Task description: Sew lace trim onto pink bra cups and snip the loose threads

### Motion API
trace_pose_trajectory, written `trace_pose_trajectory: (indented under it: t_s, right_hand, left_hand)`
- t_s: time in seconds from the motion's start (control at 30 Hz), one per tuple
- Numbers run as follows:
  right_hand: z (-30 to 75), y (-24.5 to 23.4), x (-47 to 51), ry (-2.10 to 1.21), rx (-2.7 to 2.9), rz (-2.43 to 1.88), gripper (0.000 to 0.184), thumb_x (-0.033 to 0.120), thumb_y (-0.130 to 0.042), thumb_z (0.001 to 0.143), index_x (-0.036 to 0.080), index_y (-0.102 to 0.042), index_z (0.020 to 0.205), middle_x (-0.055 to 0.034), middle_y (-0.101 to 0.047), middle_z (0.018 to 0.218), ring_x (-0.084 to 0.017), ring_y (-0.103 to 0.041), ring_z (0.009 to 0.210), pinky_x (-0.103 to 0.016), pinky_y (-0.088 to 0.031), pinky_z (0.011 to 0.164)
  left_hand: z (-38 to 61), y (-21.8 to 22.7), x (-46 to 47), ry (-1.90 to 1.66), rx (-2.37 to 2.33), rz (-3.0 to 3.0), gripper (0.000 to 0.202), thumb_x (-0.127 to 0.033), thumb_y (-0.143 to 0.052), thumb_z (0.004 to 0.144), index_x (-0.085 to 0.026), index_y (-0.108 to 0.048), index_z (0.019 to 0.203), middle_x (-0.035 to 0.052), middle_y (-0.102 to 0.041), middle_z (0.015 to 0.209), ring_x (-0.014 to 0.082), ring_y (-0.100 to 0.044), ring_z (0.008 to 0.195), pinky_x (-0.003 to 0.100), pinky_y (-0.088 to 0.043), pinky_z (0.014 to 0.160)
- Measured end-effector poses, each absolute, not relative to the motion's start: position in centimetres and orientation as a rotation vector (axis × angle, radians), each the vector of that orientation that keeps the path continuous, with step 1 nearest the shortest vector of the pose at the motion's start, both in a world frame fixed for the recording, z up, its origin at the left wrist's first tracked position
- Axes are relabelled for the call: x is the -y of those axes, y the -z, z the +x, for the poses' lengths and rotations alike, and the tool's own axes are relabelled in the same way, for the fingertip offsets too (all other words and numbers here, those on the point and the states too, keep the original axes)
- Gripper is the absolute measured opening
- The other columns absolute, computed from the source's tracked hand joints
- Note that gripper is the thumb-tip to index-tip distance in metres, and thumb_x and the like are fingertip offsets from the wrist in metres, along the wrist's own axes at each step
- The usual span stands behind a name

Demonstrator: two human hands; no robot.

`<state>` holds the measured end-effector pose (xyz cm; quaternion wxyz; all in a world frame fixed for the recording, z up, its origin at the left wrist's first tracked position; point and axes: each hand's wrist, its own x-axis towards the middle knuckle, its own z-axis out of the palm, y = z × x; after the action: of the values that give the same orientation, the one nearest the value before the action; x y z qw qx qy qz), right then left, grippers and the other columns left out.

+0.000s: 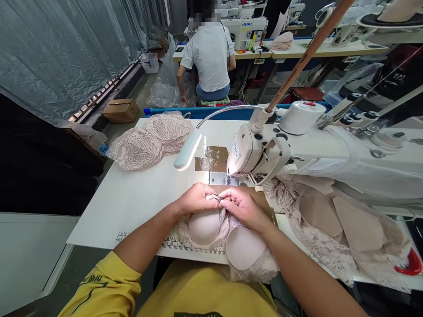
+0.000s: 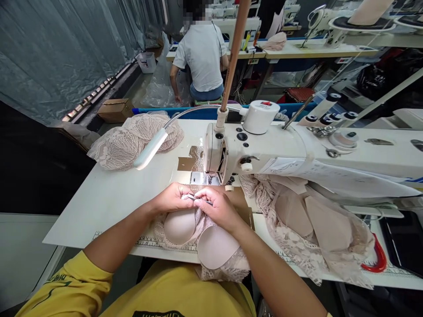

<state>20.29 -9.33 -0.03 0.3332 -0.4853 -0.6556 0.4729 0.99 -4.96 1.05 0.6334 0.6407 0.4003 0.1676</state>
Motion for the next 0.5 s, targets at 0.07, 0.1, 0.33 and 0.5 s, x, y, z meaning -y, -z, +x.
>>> trace_pose_trajectory:
  t_s: [0.07, 0.1, 0.33, 0.5]
  right_hand:
    - [20.2, -0.1, 9.4, -1.178, 1.758, -1.31, 0.017, 0.035, -0.054, 0.088, 0.022, -0.064, 0.089, -0.0028, -0.066, 0.087, -0.018, -0.061, 0.079, -0.03, -0.047, 0.071]
    - [20.2, 0.0, 9.4, -1.151, 1.768, -1.33, 0.017, 0.035, -0.053, 0.088, 0.022, -0.063, 0.087, -0.0026, -0.066, 0.084, -0.018, -0.06, 0.078, -0.03, -0.046, 0.07]
    - [19.9, 1.1, 9.1, -1.319, 1.548, -1.225, 0.027, 0.038, -0.066, 0.076, 0.022, -0.052, 0.094, 0.0007, -0.055, 0.082, -0.015, -0.054, 0.076, -0.027, -0.044, 0.067]
    - [20.1, 0.7, 9.2, -1.238, 1.599, -1.292, 0.014, 0.033, -0.057, 0.082, 0.022, -0.047, 0.08, 0.0025, -0.05, 0.076, -0.014, -0.049, 0.071, -0.025, -0.04, 0.065]
  left_hand:
    - [1.0, -0.9, 4.9, -0.371, -0.899, 1.541, 0.03, -0.038, -0.07, 0.072, -0.012, -0.061, 0.062, -0.0035, -0.043, 0.056, 0.008, -0.037, 0.055, 0.02, -0.027, 0.048]
    - [1.0, -0.8, 4.9, -0.371, -0.899, 1.565, 0.03, -0.039, -0.07, 0.072, -0.012, -0.062, 0.062, -0.0031, -0.044, 0.057, 0.0084, -0.039, 0.056, 0.02, -0.028, 0.049]
    - [1.3, -0.8, 5.0, -0.392, -0.896, 1.513, 0.037, -0.047, -0.069, 0.074, -0.01, -0.067, 0.071, 0.002, -0.057, 0.066, 0.0119, -0.05, 0.062, 0.021, -0.037, 0.053]
    - [0.1, -1.3, 3.9, -0.319, -0.731, 1.54, 0.037, -0.047, -0.06, 0.083, -0.011, -0.066, 0.081, 0.0028, -0.059, 0.072, 0.0117, -0.051, 0.064, 0.02, -0.037, 0.054]
